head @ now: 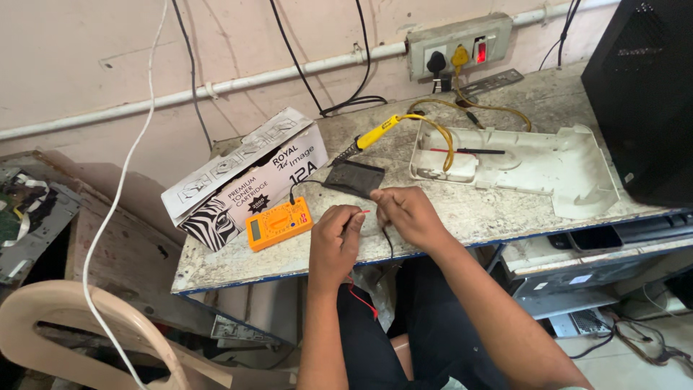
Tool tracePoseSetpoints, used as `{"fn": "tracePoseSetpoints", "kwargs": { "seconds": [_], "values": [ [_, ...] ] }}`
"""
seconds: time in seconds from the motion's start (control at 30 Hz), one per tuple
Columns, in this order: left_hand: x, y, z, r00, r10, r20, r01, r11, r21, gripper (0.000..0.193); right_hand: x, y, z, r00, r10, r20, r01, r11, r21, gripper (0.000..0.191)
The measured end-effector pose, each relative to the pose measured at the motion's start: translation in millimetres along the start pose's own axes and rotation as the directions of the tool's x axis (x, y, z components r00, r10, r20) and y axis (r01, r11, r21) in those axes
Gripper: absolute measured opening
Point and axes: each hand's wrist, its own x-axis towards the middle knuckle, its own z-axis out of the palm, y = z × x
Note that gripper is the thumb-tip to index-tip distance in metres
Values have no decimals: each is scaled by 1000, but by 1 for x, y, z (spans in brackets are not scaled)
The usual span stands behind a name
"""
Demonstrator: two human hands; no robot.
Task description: The person sits at a workbench, plugs a yellow soldering iron into the wall socket, and handles the red and black test leads of an orange multimeter. They twist the wire ends and probe tips together between their fingers while checking the meter on the bench.
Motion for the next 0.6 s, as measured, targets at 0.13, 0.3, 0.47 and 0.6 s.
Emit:
{"fn": "tracePoseSetpoints", "kwargs": {
  "seconds": [0.13, 0.3, 0.47, 0.6],
  "values": [
    [0, -1, 1, 999, -31, -5, 32, 999, 11, 15, 0, -7, -1, 999, -43, -21, 45, 993, 111, 35],
    [0, -3, 0, 1000, 19, -14, -19, 1000, 23, 15, -3, -19, 0, 985, -163, 55, 163, 987, 10, 22],
    [0, -2, 0, 999, 34, -11, -34, 999, 16, 15, -3, -10, 1, 998, -63, 18, 65, 980, -190, 31],
    [-1, -1, 0, 1000, -24, -4, 24, 999, 33, 15, -2, -5, -1, 998, -55, -8, 53, 983, -174, 54]
  ]
}}
